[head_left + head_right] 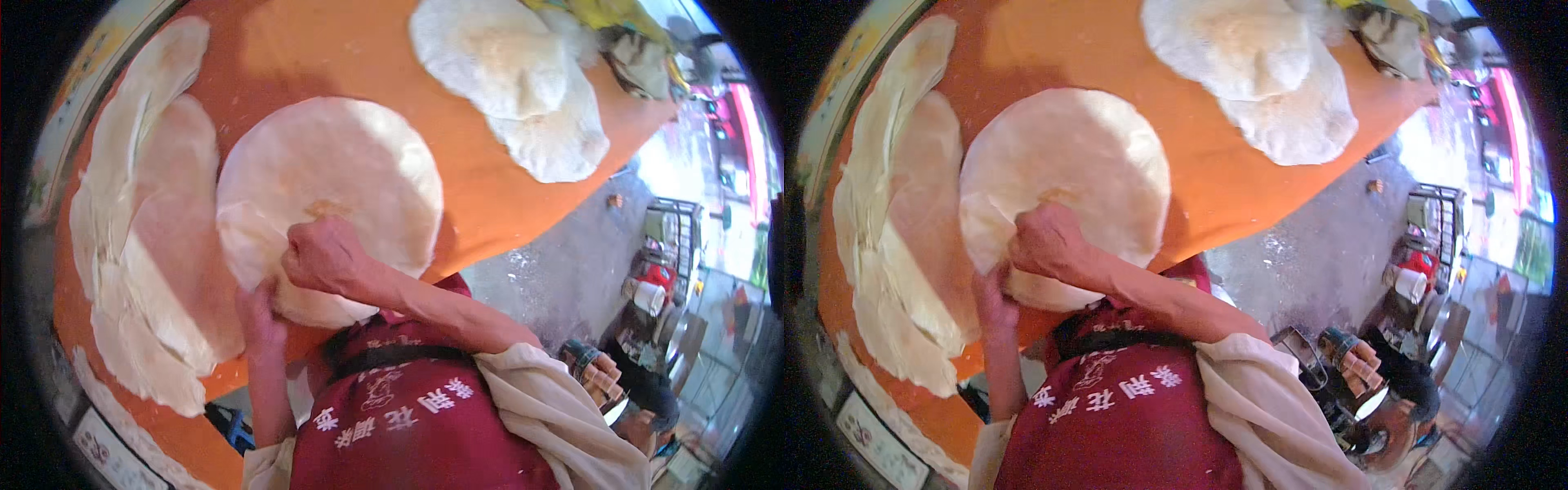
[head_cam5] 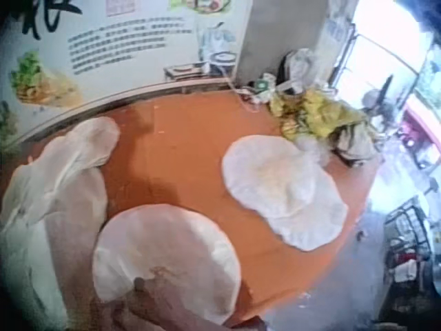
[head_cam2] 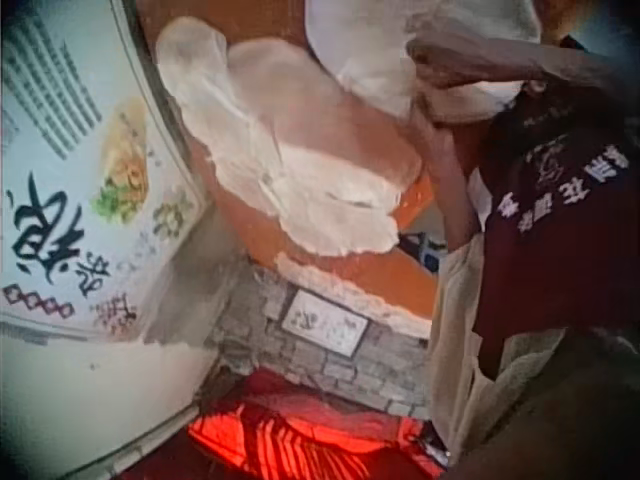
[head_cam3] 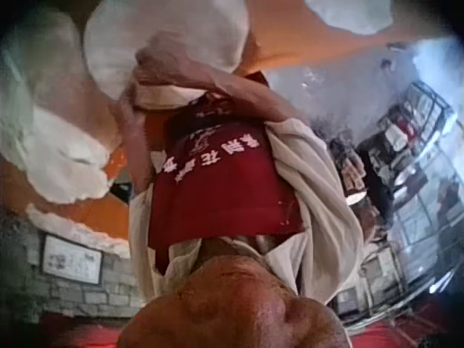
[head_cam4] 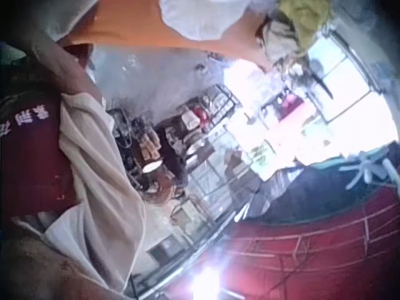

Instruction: The person places a stack of thin sheets onto the table, then separates the sheets one by one by hand and spreads them across the table.

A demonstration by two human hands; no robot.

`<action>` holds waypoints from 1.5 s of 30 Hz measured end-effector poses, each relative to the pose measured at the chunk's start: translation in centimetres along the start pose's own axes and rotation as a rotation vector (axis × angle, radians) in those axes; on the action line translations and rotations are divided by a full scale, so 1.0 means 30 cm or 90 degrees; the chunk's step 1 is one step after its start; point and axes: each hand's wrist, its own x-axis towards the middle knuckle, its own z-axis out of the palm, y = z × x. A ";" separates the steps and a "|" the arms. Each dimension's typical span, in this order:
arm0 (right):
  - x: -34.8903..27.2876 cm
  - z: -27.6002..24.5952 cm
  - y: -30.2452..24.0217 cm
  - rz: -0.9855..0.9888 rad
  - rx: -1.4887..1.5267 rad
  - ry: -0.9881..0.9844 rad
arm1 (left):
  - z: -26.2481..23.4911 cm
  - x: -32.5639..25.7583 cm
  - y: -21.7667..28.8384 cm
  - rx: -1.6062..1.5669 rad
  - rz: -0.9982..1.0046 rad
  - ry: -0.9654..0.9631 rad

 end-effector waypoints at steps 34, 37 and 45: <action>-0.061 -0.126 0.099 0.054 0.310 0.044 | 0.008 0.008 -0.010 0.067 0.112 -0.171; 0.007 -0.310 0.163 0.012 0.344 0.079 | -0.147 0.001 0.049 -0.074 0.112 -0.099; -0.017 -0.819 0.177 0.064 0.374 0.259 | -0.262 0.068 0.020 -0.055 0.133 -0.031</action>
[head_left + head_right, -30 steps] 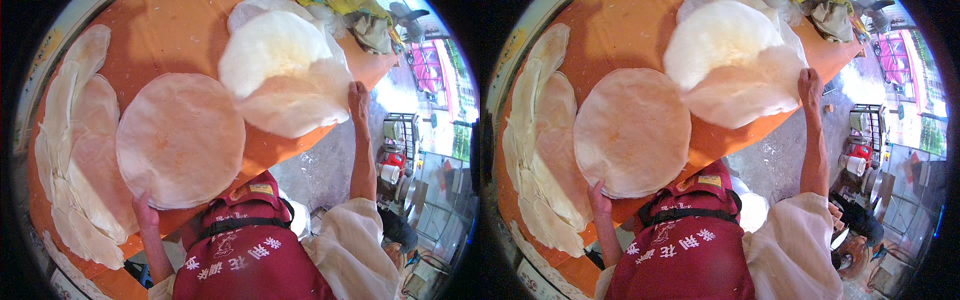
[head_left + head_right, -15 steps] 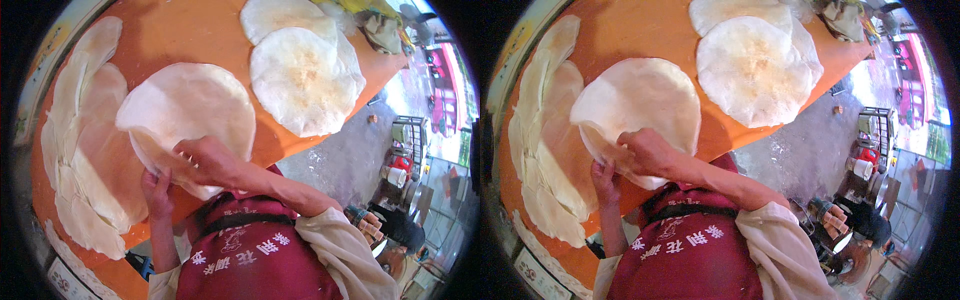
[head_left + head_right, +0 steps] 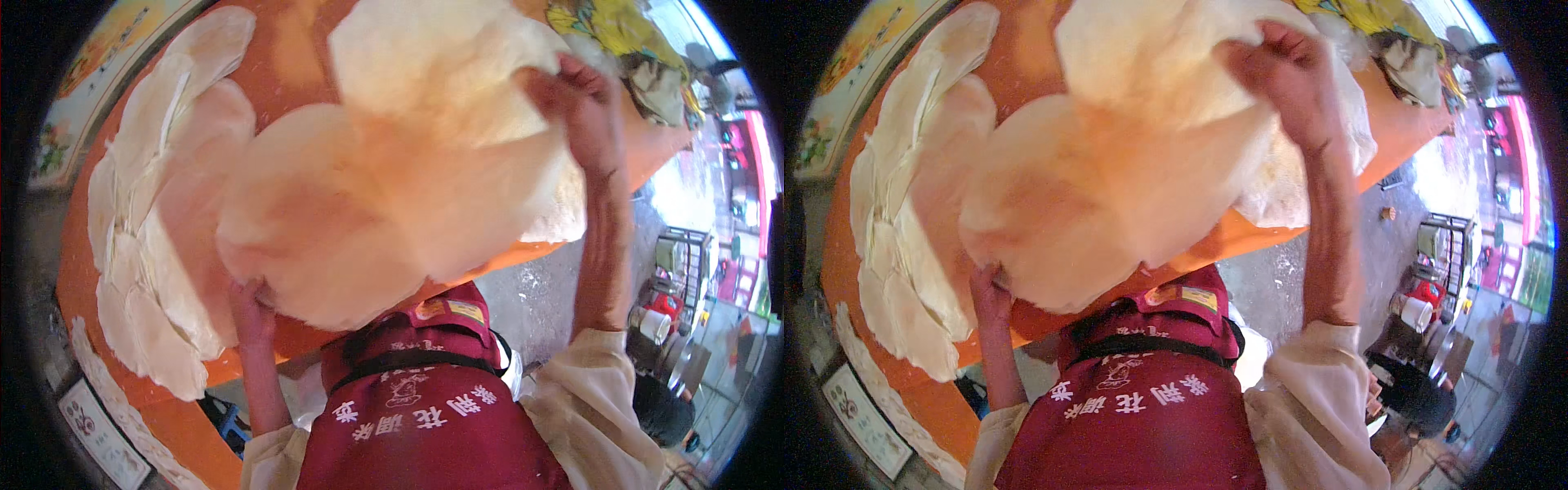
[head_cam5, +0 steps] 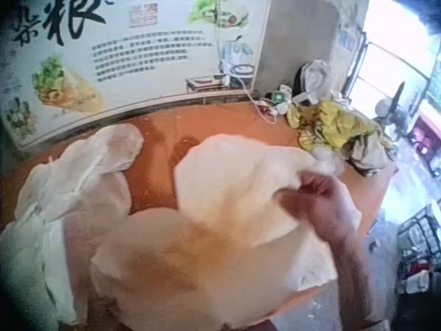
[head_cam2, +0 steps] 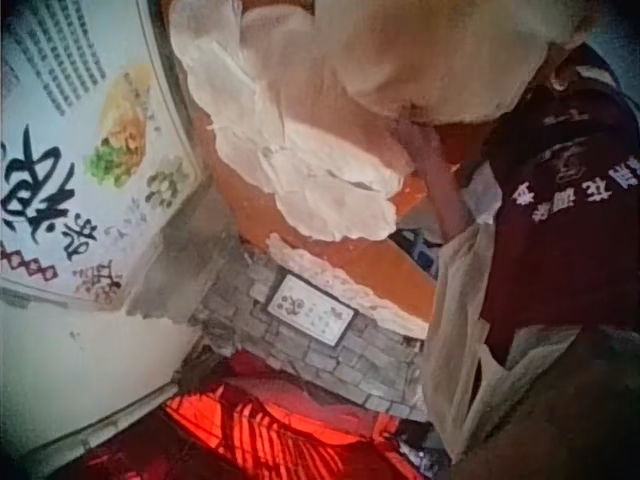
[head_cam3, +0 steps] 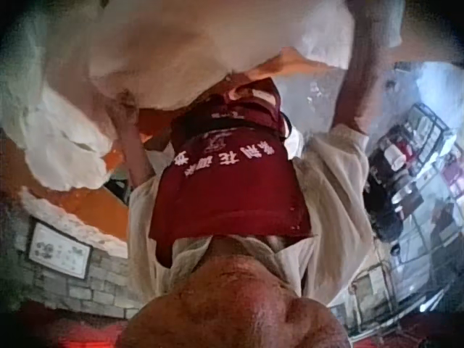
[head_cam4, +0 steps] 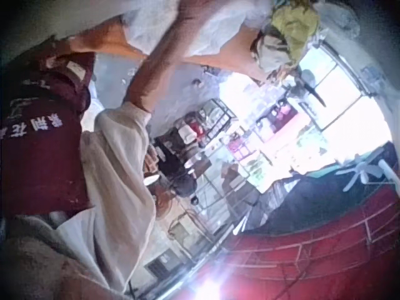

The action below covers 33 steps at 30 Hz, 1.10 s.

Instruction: The person places a stack of thin sheets onto the table, then separates the sheets one by one by hand and spreads them across the table.

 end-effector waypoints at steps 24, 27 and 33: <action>-0.444 0.910 0.108 -0.185 -0.066 -0.378 | 0.046 -0.176 0.087 -0.149 0.052 -0.200; -0.450 0.895 0.080 -0.178 -0.090 -0.394 | 0.057 -0.184 0.107 -0.129 0.103 -0.260; -0.456 0.870 0.073 -0.201 -0.138 -0.306 | 0.084 -0.205 0.104 -0.072 0.010 -0.189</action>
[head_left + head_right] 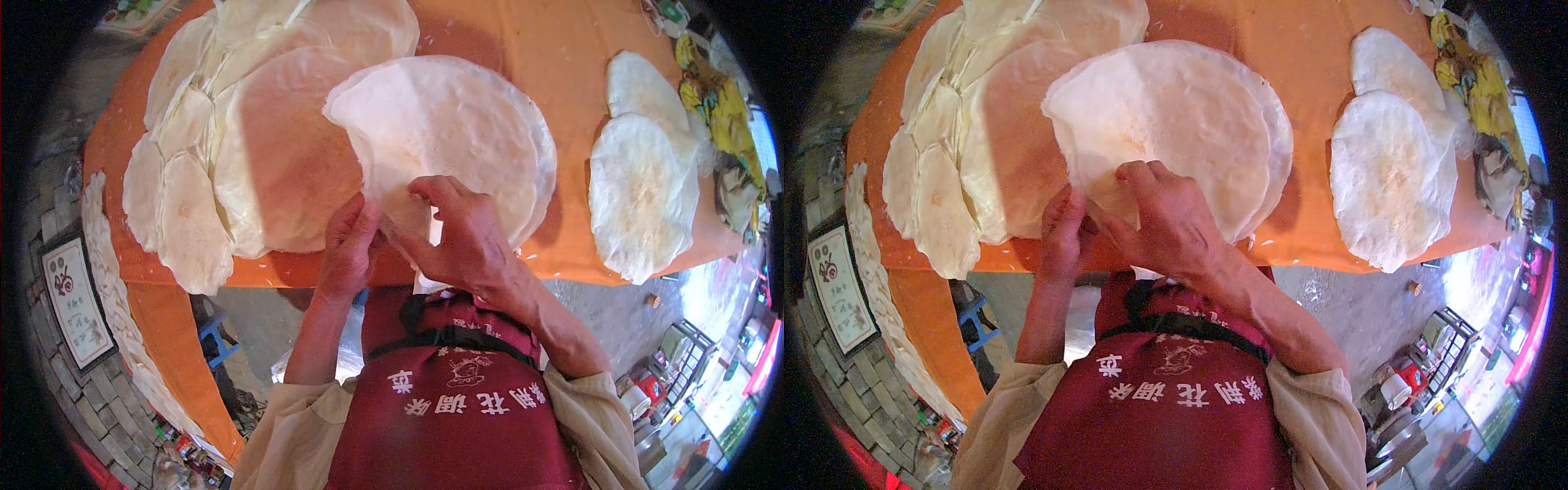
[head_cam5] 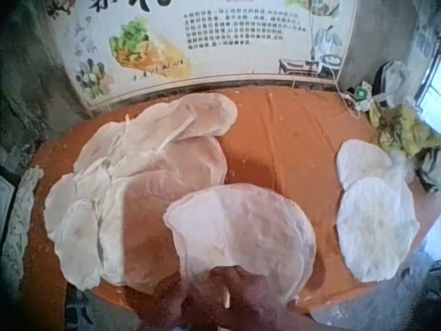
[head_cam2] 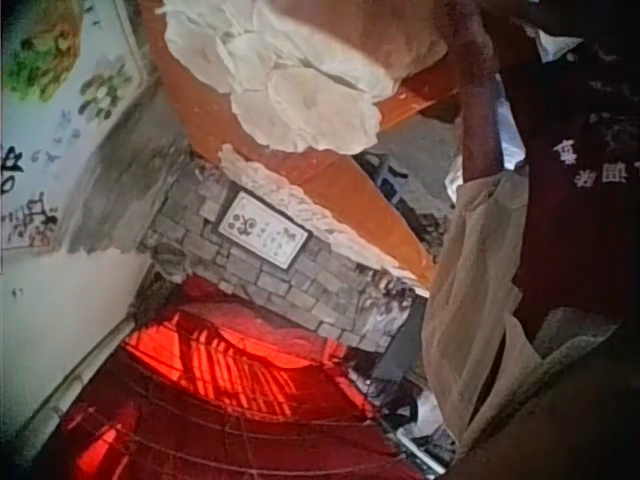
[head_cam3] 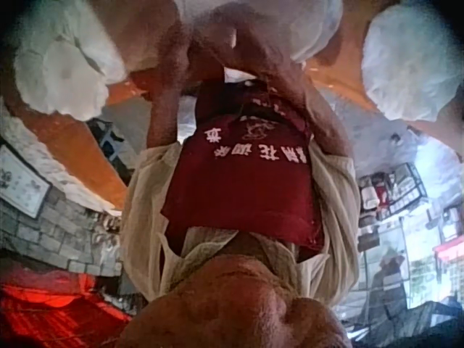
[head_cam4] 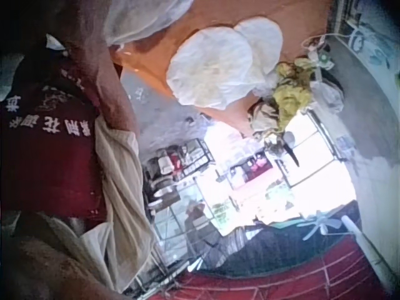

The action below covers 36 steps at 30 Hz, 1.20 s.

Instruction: The person places a stack of thin sheets onto the table, then separates the sheets one by one by hand and spreads them across the table.

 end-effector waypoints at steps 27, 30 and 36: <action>-0.001 -0.306 0.328 0.326 0.315 0.141 | 0.006 -0.063 -0.064 0.008 0.107 0.263; -0.029 -0.378 0.435 0.323 0.350 0.165 | 0.003 -0.019 -0.090 -0.132 0.063 0.322; 0.003 -0.361 0.305 0.253 0.388 0.115 | -0.040 -0.025 -0.160 0.026 0.065 0.289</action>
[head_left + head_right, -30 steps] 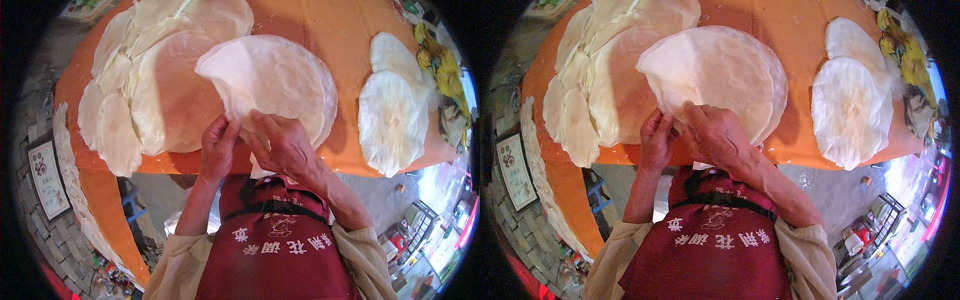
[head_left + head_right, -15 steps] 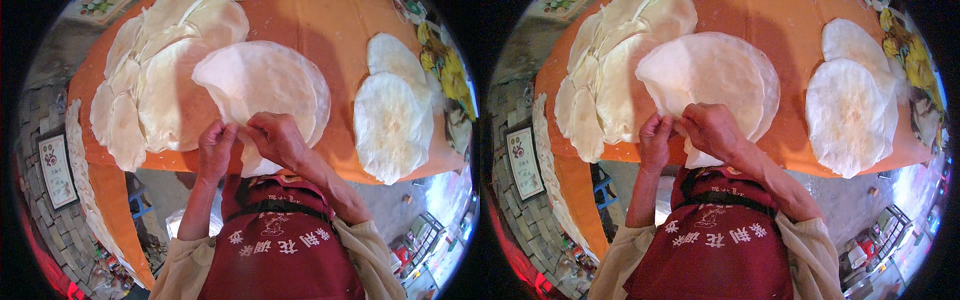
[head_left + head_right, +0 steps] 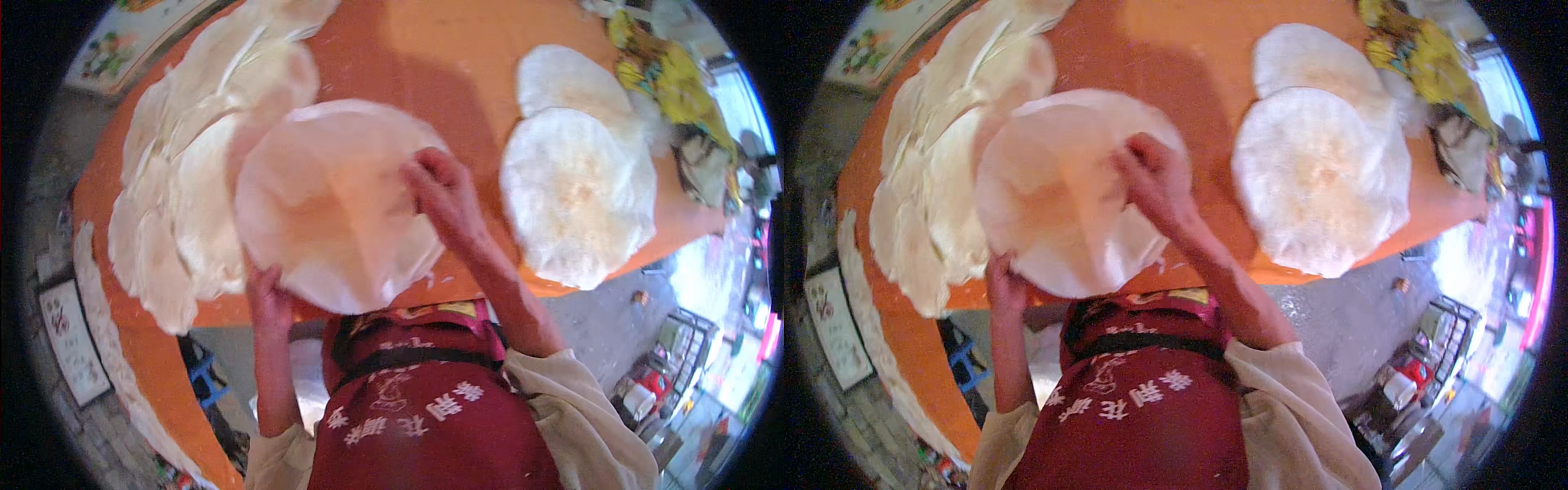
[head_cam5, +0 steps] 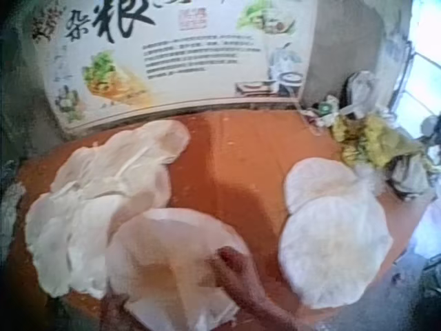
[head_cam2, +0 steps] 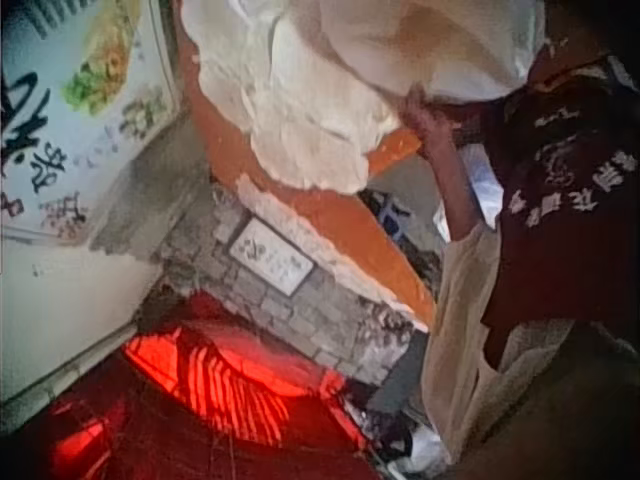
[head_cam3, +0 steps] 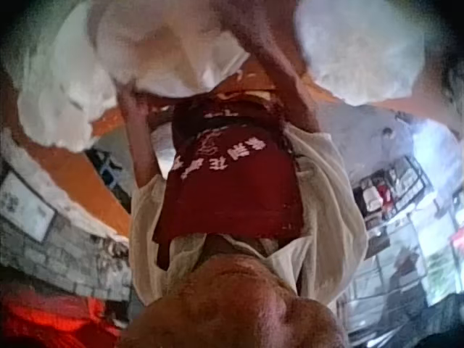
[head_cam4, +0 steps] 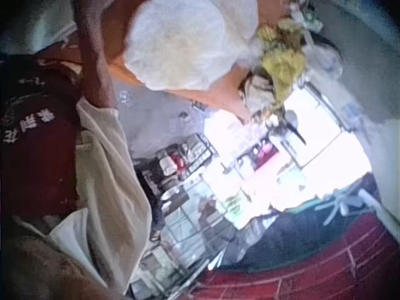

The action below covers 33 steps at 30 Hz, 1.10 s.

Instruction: The person places a stack of thin sheets onto the table, then separates the sheets one by one by hand and spreads them across the table.

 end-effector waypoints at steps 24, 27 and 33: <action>0.792 -1.213 -0.929 -0.360 0.111 0.060 | -0.095 0.017 -0.031 -0.271 -0.066 -0.020; 0.671 -1.048 -0.824 -0.351 0.476 0.301 | -0.157 -0.014 -0.043 -0.273 -0.113 0.056; 0.533 -1.391 -0.028 -0.119 0.436 0.444 | -0.140 -0.025 -0.051 -0.316 -0.136 -0.007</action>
